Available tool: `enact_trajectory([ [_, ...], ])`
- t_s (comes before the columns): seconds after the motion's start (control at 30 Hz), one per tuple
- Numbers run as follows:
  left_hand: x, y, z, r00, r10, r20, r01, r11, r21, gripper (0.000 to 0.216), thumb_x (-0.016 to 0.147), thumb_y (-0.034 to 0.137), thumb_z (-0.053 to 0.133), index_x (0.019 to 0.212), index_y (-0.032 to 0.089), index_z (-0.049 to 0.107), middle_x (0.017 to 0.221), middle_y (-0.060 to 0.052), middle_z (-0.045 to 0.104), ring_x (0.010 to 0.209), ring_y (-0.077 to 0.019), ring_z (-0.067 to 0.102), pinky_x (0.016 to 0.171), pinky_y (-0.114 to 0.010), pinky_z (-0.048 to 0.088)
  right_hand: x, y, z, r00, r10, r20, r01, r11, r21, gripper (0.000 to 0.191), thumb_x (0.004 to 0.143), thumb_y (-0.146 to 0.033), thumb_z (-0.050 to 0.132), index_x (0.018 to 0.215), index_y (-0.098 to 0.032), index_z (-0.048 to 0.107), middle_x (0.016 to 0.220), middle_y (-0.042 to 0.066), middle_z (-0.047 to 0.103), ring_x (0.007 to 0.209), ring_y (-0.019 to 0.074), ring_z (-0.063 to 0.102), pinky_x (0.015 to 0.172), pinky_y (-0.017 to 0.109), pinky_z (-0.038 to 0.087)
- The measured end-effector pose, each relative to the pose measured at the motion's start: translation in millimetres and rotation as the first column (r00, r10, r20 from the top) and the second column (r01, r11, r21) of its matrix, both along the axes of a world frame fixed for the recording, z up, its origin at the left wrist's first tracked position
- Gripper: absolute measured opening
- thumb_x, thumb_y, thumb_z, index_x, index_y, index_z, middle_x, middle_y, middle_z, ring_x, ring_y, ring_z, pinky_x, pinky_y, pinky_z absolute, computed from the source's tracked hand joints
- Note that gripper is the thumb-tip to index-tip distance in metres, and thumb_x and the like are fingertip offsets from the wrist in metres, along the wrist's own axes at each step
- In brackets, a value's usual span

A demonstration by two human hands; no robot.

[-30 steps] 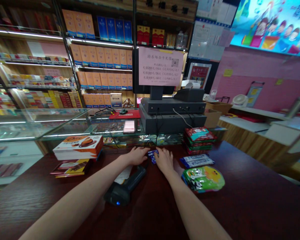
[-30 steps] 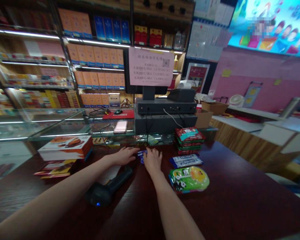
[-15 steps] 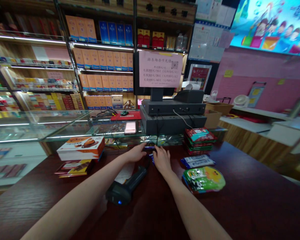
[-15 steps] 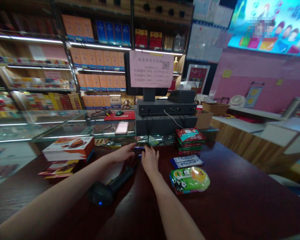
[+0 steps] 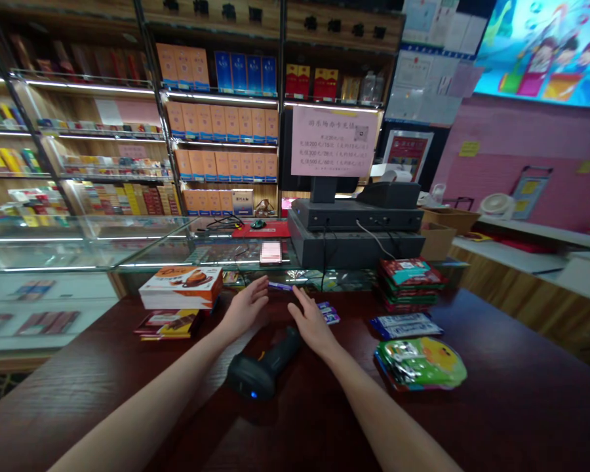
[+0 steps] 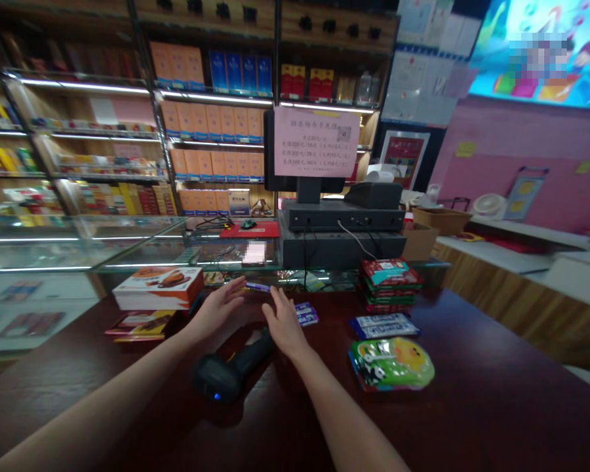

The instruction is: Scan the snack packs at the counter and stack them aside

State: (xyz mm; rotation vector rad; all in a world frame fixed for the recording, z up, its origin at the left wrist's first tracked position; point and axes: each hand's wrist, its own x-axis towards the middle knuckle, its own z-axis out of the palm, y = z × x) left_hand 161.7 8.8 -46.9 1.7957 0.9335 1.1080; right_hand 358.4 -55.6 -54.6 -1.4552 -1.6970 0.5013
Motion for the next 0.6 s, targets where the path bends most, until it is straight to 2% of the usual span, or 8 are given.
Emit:
enact_trajectory([
  [0.17, -24, -23, 3.2, 0.988, 0.141, 0.07, -0.144, 0.989, 0.043, 0.054, 0.085, 0.038, 0.061, 0.135, 0.019, 0.056, 0.136, -0.011, 0.064, 0.12, -0.0251, 0.065, 0.109, -0.045, 0.048, -16, -9, 0.2, 0.975, 0.185, -0.122, -0.182, 0.983, 0.031, 0.06, 0.097, -0.041, 0.047, 0.154, -0.023, 0.037, 0.16, 0.008, 0.035, 0.149, 0.0206, 0.031, 0.124, 0.047, 0.02],
  [0.3, -36, -38, 1.4, 0.964, 0.235, 0.125, -0.237, 0.972, -0.001, 0.053, 0.083, 0.045, 0.066, 0.128, 0.018, 0.062, 0.127, -0.011, 0.07, 0.114, -0.0258, 0.069, 0.105, -0.044, 0.051, -23, -15, 0.7, 0.96, 0.261, -0.103, -0.26, 0.965, 0.025, 0.063, 0.096, -0.04, 0.047, 0.155, -0.019, 0.035, 0.161, 0.01, 0.034, 0.15, 0.02, 0.03, 0.125, 0.045, 0.018],
  [0.43, -44, -45, -5.5, 0.948, 0.289, 0.13, -0.286, 0.957, -0.041, 0.056, 0.079, 0.049, 0.069, 0.126, 0.018, 0.065, 0.112, -0.009, 0.076, 0.106, -0.0266, 0.071, 0.1, -0.044, 0.054, -25, -18, -0.4, 0.942, 0.328, -0.064, -0.327, 0.945, 0.024, 0.062, 0.096, -0.038, 0.048, 0.155, -0.026, 0.033, 0.162, 0.006, 0.032, 0.151, 0.0203, 0.027, 0.125, 0.051, 0.015],
  [0.6, -48, -47, -14.1, 0.915, 0.371, 0.16, -0.379, 0.925, 0.026, 0.043, 0.079, 0.047, 0.069, 0.111, 0.02, 0.072, 0.112, -0.007, 0.076, 0.105, -0.0239, 0.07, 0.1, -0.04, 0.053, -26, -18, -4.0, 0.928, 0.369, -0.046, -0.368, 0.929, 0.035, 0.062, 0.097, -0.036, 0.049, 0.156, -0.028, 0.032, 0.161, 0.006, 0.033, 0.149, 0.0209, 0.031, 0.125, 0.051, 0.019],
])
